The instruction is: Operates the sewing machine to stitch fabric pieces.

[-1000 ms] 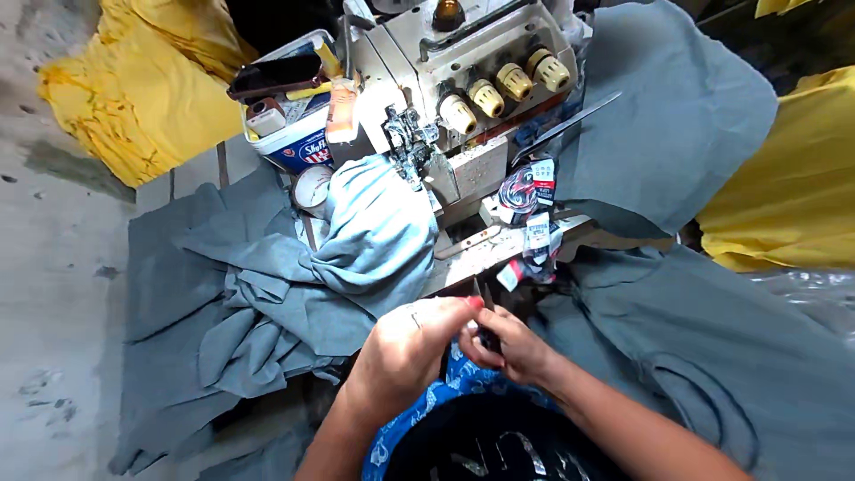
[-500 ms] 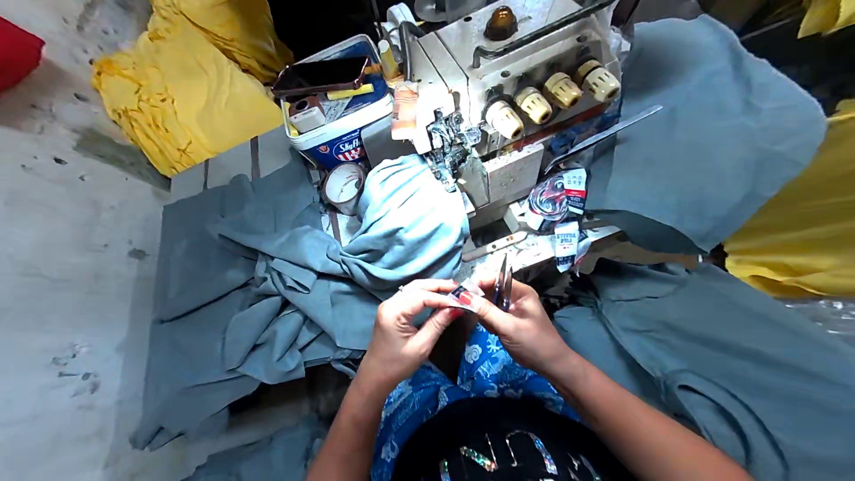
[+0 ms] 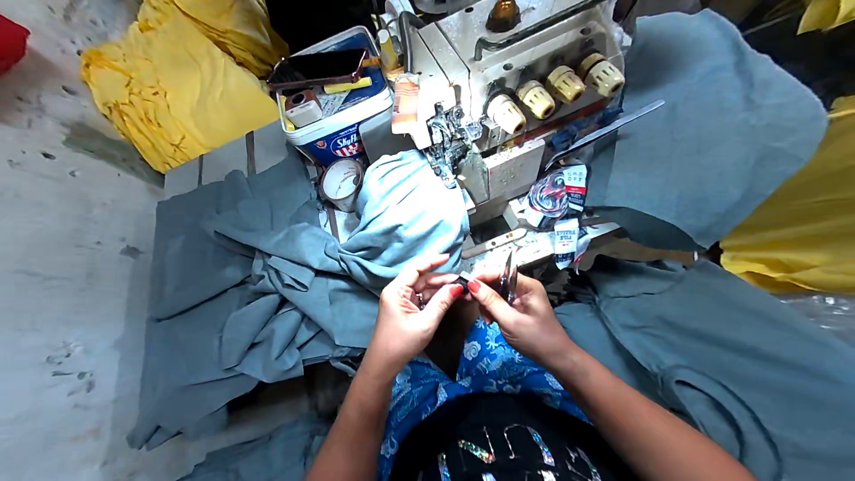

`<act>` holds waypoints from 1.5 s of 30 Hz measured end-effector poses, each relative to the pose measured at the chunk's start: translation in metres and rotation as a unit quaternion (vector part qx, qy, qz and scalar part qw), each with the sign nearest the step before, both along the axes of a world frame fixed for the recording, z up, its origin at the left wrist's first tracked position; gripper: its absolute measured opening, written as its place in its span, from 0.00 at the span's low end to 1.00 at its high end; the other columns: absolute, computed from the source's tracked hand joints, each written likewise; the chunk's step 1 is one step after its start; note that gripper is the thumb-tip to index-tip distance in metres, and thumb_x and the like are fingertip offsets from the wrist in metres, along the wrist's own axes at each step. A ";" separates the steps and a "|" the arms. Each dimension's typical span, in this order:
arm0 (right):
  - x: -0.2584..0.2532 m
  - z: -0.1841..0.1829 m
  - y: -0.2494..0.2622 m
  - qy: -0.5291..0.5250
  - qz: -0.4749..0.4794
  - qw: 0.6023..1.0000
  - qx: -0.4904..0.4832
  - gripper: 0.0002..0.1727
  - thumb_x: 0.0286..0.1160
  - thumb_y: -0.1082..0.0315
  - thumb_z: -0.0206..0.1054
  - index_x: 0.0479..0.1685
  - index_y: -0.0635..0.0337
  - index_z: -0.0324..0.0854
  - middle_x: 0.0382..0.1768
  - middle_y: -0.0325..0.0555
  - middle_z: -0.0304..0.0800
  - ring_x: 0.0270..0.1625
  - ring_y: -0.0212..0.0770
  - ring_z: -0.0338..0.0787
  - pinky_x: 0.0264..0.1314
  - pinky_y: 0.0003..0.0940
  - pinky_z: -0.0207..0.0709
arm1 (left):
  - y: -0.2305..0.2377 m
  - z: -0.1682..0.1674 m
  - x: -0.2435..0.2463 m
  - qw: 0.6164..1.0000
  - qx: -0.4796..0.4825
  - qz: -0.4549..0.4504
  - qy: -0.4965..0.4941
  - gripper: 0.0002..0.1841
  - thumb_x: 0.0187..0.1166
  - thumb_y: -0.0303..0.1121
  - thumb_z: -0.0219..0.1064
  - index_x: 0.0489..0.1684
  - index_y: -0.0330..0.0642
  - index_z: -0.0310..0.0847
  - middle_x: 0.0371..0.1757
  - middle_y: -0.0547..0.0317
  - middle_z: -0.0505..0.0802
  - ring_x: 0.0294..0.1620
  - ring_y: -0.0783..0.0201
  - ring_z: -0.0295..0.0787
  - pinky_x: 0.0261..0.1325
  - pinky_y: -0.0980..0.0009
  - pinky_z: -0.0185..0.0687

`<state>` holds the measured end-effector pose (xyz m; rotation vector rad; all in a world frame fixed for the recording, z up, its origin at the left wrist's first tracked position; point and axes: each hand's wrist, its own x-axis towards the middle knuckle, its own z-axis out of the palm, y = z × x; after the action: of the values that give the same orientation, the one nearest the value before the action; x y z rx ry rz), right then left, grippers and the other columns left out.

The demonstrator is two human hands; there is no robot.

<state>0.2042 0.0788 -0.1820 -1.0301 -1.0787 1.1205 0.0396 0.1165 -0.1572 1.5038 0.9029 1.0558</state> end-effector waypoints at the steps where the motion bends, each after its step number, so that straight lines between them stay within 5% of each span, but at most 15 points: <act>1: 0.000 0.001 0.000 0.004 0.004 1.000 -0.006 0.06 0.79 0.74 0.63 0.42 0.60 0.86 0.31 0.26 0.89 0.25 0.15 0.80 0.29 0.11 0.75 | -0.001 -0.003 0.001 1.000 -0.012 0.016 -0.008 0.18 0.73 0.19 0.70 0.62 0.27 0.78 0.40 0.64 0.97 0.39 0.75 0.94 0.49 0.76 0.91; 7: -0.001 -0.001 0.002 0.021 0.006 0.998 -0.059 0.05 0.81 0.73 0.64 0.39 0.59 0.85 0.29 0.27 0.89 0.22 0.16 0.79 0.26 0.12 0.74 | -0.005 -0.007 0.005 0.997 0.029 0.064 0.011 0.19 0.68 0.17 0.73 0.57 0.30 0.78 0.36 0.65 0.97 0.36 0.77 0.93 0.47 0.79 0.90; 19: 0.005 -0.014 0.009 -0.033 -0.045 0.997 0.058 0.05 0.78 0.71 0.66 0.41 0.61 0.87 0.34 0.27 0.86 0.29 0.14 0.79 0.33 0.11 0.75 | 0.007 0.007 0.005 0.991 0.099 0.062 0.062 0.13 0.70 0.18 0.71 0.50 0.32 0.76 0.38 0.64 0.95 0.38 0.78 0.93 0.46 0.80 0.89; 23: 0.008 -0.032 0.044 -0.077 -0.126 0.984 0.104 0.05 0.78 0.73 0.64 0.46 0.66 0.81 0.38 0.34 0.84 0.32 0.15 0.79 0.37 0.11 0.76 | 0.044 0.037 -0.004 0.976 0.151 0.081 0.135 0.20 0.67 0.20 0.74 0.57 0.33 0.74 0.36 0.67 0.93 0.33 0.82 0.89 0.41 0.81 0.87; 24: 0.005 -0.033 0.051 -0.076 -0.130 0.983 0.107 0.05 0.78 0.74 0.64 0.47 0.66 0.79 0.37 0.33 0.84 0.31 0.15 0.79 0.37 0.11 0.76 | 0.055 0.040 -0.005 0.967 0.176 0.087 0.160 0.19 0.68 0.22 0.75 0.55 0.33 0.75 0.38 0.65 0.92 0.33 0.81 0.88 0.40 0.82 0.86; 27: -0.002 -0.034 0.064 -0.073 -0.124 0.981 0.131 0.08 0.76 0.75 0.66 0.49 0.66 0.77 0.35 0.34 0.84 0.33 0.17 0.81 0.40 0.13 0.79 | 0.080 0.033 -0.001 0.950 0.190 0.108 0.224 0.08 0.67 0.24 0.78 0.29 0.30 0.83 0.45 0.49 0.86 0.37 0.71 0.82 0.41 0.76 0.81; 34: 0.024 -0.018 0.055 -0.159 -0.061 0.976 0.134 0.05 0.73 0.76 0.64 0.41 0.69 0.79 0.35 0.36 0.82 0.36 0.14 0.78 0.41 0.08 0.72 | 0.081 0.037 -0.002 0.988 0.030 0.034 0.149 0.19 0.65 0.17 0.75 0.51 0.34 0.75 0.31 0.64 0.90 0.29 0.76 0.88 0.39 0.78 0.88; 38: 0.024 -0.014 0.055 -0.210 -0.066 0.966 0.135 0.05 0.72 0.74 0.63 0.39 0.69 0.80 0.31 0.39 0.81 0.33 0.16 0.76 0.38 0.10 0.70 | 0.093 0.054 0.012 0.984 0.049 0.010 0.170 0.10 0.64 0.17 0.77 0.37 0.35 0.82 0.26 0.65 0.91 0.27 0.78 0.87 0.35 0.80 0.86; 42: 0.024 -0.014 0.054 -0.243 -0.076 0.959 0.123 0.06 0.70 0.73 0.63 0.38 0.69 0.81 0.30 0.41 0.82 0.32 0.20 0.76 0.36 0.12 0.70 | 0.106 0.056 0.022 0.956 0.107 0.013 0.274 0.06 0.67 0.24 0.78 0.35 0.34 0.86 0.41 0.54 0.86 0.41 0.67 0.82 0.47 0.70 0.79; 44: 0.023 -0.012 0.053 -0.251 -0.079 0.957 0.119 0.07 0.70 0.74 0.62 0.39 0.69 0.82 0.31 0.42 0.82 0.32 0.21 0.77 0.37 0.13 0.70 | 0.109 0.057 0.024 0.948 0.096 0.026 0.303 0.12 0.66 0.25 0.79 0.43 0.33 0.82 0.35 0.55 0.88 0.32 0.69 0.83 0.38 0.72 0.81; 45: 0.022 -0.011 0.053 -0.254 -0.081 0.956 0.118 0.08 0.70 0.74 0.62 0.41 0.69 0.82 0.31 0.43 0.83 0.32 0.21 0.77 0.37 0.13 0.71 | 0.109 0.059 0.025 0.945 0.085 0.023 0.314 0.12 0.68 0.24 0.78 0.44 0.32 0.83 0.42 0.51 0.85 0.36 0.66 0.82 0.41 0.70 0.81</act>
<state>0.2260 0.1319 -0.1926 -1.2220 -1.4637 0.5827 0.0644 0.2256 -0.0982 2.0260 1.3109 0.6951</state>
